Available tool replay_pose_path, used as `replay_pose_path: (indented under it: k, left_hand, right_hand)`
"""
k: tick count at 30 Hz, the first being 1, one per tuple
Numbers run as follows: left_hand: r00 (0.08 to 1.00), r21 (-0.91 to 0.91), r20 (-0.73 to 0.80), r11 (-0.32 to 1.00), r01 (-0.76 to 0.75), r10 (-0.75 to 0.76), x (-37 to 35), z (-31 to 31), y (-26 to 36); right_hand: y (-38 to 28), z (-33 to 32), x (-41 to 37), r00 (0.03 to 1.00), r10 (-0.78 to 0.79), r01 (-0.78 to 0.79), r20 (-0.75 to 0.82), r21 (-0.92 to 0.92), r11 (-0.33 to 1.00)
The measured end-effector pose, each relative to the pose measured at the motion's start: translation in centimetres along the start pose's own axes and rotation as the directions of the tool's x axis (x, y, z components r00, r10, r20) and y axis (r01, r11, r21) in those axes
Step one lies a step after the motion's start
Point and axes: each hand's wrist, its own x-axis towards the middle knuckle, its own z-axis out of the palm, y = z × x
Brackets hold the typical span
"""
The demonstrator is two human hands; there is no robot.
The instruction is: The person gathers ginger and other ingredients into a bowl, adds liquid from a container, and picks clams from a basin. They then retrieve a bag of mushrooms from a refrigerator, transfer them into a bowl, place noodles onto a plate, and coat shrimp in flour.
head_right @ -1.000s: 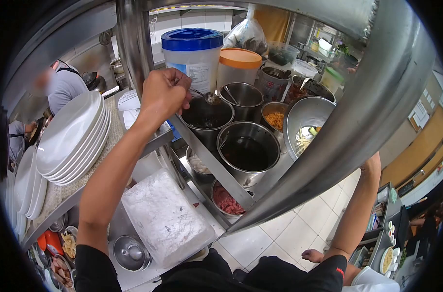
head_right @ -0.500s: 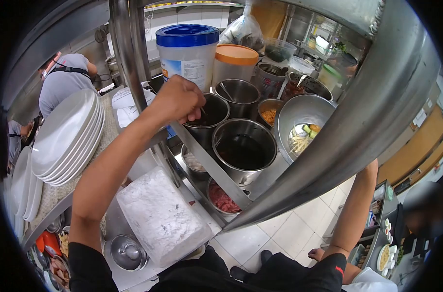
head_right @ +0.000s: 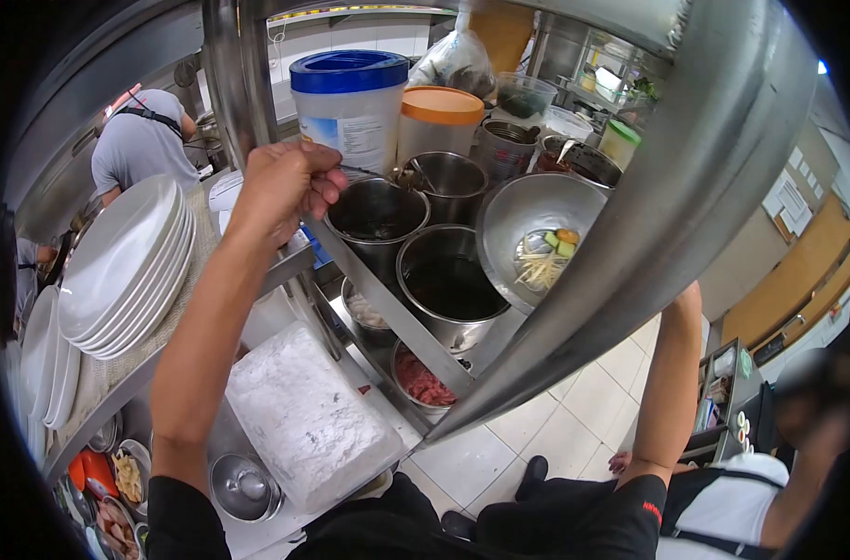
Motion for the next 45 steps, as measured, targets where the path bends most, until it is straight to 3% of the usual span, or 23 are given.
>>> replay_pose_path:
  k: [2, 5, 7, 9, 10, 11, 13, 15, 16, 22, 26, 28, 32, 35, 36, 37, 38, 39, 40, 41, 43, 44, 45]
  left_hand:
    - [0.999, -0.041, 0.035, 0.999, -0.033, 0.035, -0.5, 0.2, 0.9]
    - [0.993, -0.081, 0.081, 0.993, -0.085, 0.091, -2.4, 1.5, 2.6]
    - [0.952, -0.028, 0.176, 0.968, -0.251, 0.252, -4.2, 2.9, 2.9]
    - [0.857, 0.064, 0.288, 0.885, -0.461, 0.426, -5.2, 4.0, 1.3]
    - [0.697, 0.226, 0.405, 0.673, -0.704, 0.592, -5.0, 4.0, -0.2]
    - [0.696, 0.22, 0.405, 0.675, -0.704, 0.593, -5.0, 4.1, -1.2]
    - [0.229, 0.143, 0.473, 0.182, -0.973, 0.851, -5.2, 4.4, -2.1]
    - [0.248, 0.137, 0.487, 0.207, -0.969, 0.837, -5.7, 4.3, -2.1]
    - [0.267, 0.136, 0.5, 0.23, -0.964, 0.824, -5.8, 4.1, -2.1]
    - [0.275, 0.157, 0.51, 0.226, -0.961, 0.815, -5.5, 3.8, -3.0]
    - [0.272, 0.176, 0.467, 0.213, -0.961, 0.841, -5.6, 3.6, -3.3]
    - [0.149, 0.224, 0.407, 0.06, -0.973, 0.901, -5.5, 3.6, -3.6]
    - [0.213, 0.172, 0.404, 0.155, -0.973, 0.89, -5.4, 3.7, -4.7]
    - [0.19, 0.18, 0.319, 0.138, -0.974, 0.928, -5.7, 3.7, -4.4]
    - [0.227, 0.202, 0.374, 0.16, -0.966, 0.899, -5.7, 3.8, -4.8]
    - [0.263, 0.226, 0.424, 0.18, -0.957, 0.866, -5.8, 3.7, -4.9]
    - [0.266, 0.231, 0.42, 0.181, -0.956, 0.868, -5.8, 3.7, -4.8]
    - [0.211, 0.246, 0.363, 0.125, -0.961, 0.908, -5.8, 3.7, -4.5]
    - [0.152, 0.258, 0.312, 0.071, -0.964, 0.938, -5.8, 3.7, -4.2]
    - [0.152, 0.253, 0.316, 0.071, -0.965, 0.937, -6.1, 3.6, -4.0]
    - [0.552, 0.347, 0.144, 0.48, -0.806, 0.821, -6.7, 3.2, -3.2]
    - [0.789, 0.145, 0.031, 0.778, -0.611, 0.614, -6.8, 3.2, -2.5]
    - [0.789, 0.146, 0.031, 0.778, -0.611, 0.614, -6.6, 2.8, -1.8]
  right_hand:
    - [0.7, 0.1, 0.1, 0.996, 0.084, -0.069, -0.038, 0.288, 0.955]
    - [-2.6, 1.7, 0.4, 0.979, 0.162, -0.194, 0.124, 0.316, 0.929]
    - [-3.4, 2.0, 1.3, 0.973, 0.012, -0.078, 0.23, 0.278, 0.957]
    - [-3.2, 2.7, 1.9, 0.957, -0.158, 0.211, 0.244, -0.208, 0.955]
    - [-3.9, 3.6, 2.0, 0.97, -0.132, 0.184, 0.205, -0.257, 0.949]
    - [-4.7, 4.2, 2.3, 0.986, 0.067, -0.03, 0.152, -0.237, 0.971]
    - [-5.8, 4.2, 2.1, 0.973, 0.146, -0.098, 0.179, -0.251, 0.963]
    - [-6.3, 4.4, 2.2, 0.97, 0.164, -0.109, 0.18, -0.284, 0.953]
    - [-5.8, 4.6, 3.3, 0.894, 0.426, -0.397, 0.139, -0.194, 0.897]
    - [-5.6, 4.9, 2.5, 0.962, 0.237, -0.204, 0.138, -0.217, 0.954]
    - [-5.2, 4.9, 2.9, 0.932, 0.348, -0.322, 0.105, -0.206, 0.924]
    - [-4.9, 4.6, 3.0, 0.962, 0.239, -0.181, 0.134, -0.342, 0.922]
    - [-4.4, 4.2, 3.0, 0.933, 0.258, -0.197, 0.252, -0.242, 0.95]
    - [-5.3, 4.5, 2.4, 0.962, 0.226, -0.189, 0.152, -0.225, 0.956]
    - [-6.0, 4.2, 2.4, 0.964, -0.11, 0.202, 0.244, -0.395, 0.896]
    - [-6.4, 4.0, 2.3, 0.83, -0.4, 0.555, 0.389, -0.497, 0.667]
    - [-5.6, 4.2, 2.5, 0.826, -0.403, 0.56, 0.393, -0.494, 0.665]
    - [-4.2, 4.6, 2.7, 0.976, -0.077, 0.149, 0.204, -0.364, 0.919]
    - [-3.4, 4.8, 2.7, 0.945, 0.317, -0.304, 0.085, -0.136, 0.943]
    - [-3.2, 4.4, 2.3, 0.944, 0.321, -0.309, 0.08, -0.135, 0.941]
    - [-3.5, 3.6, 1.7, 0.994, 0.006, 0.033, 0.11, -0.351, 0.936]
    - [-4.1, 3.3, 1.7, 0.994, 0.005, 0.034, 0.11, -0.351, 0.936]
    - [-4.9, 2.9, 1.6, 0.979, -0.158, 0.198, 0.129, -0.412, 0.889]
